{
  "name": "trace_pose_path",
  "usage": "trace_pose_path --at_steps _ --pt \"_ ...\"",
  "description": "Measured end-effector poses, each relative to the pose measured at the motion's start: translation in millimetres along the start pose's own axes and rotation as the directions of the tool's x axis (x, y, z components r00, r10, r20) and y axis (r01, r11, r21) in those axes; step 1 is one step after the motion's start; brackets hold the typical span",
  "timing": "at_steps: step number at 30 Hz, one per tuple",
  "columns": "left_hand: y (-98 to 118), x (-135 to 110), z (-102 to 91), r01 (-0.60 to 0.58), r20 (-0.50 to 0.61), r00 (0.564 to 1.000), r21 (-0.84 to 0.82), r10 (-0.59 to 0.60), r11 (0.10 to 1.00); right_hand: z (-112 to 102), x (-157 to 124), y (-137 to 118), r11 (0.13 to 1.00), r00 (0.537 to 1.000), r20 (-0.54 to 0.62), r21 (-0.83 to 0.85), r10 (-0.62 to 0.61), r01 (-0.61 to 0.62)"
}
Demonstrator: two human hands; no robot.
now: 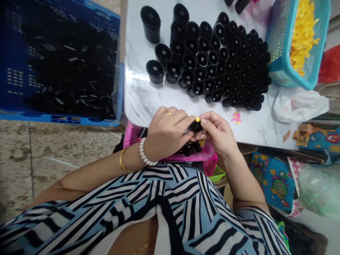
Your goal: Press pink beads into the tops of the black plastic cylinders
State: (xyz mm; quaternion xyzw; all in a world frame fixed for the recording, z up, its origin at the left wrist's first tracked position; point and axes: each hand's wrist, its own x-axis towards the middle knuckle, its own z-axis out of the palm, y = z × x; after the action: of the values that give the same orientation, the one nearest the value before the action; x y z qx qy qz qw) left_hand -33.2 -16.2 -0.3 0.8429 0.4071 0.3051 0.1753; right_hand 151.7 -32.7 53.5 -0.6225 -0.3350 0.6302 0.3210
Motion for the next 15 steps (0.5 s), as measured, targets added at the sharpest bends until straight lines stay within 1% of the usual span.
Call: trace_pose_path --at_steps 3,6,10,13,15 --pt "-1 0 -0.3 -0.008 -0.001 1.000 -0.012 0.008 1.000 -2 -2 2 1.000 1.000 0.017 0.005 -0.016 0.016" --pt "-1 0 -0.3 -0.006 -0.006 1.000 -0.008 0.006 1.000 -3 -2 4 0.999 0.999 0.003 0.000 -0.047 0.047" --pt "3 0 0.5 -0.011 0.002 1.000 0.008 0.011 1.000 -3 -3 8 0.999 0.999 -0.012 0.012 -0.042 0.042" --pt "2 1 -3.0 -0.022 0.032 0.999 0.005 0.022 1.000 -3 -5 14 0.997 0.996 -0.060 -0.043 -0.064 0.061" --pt "-3 -1 -10.5 -0.051 0.051 0.997 -0.045 0.054 0.998 -3 -6 18 0.988 0.990 -0.089 -0.123 -0.106 0.095"
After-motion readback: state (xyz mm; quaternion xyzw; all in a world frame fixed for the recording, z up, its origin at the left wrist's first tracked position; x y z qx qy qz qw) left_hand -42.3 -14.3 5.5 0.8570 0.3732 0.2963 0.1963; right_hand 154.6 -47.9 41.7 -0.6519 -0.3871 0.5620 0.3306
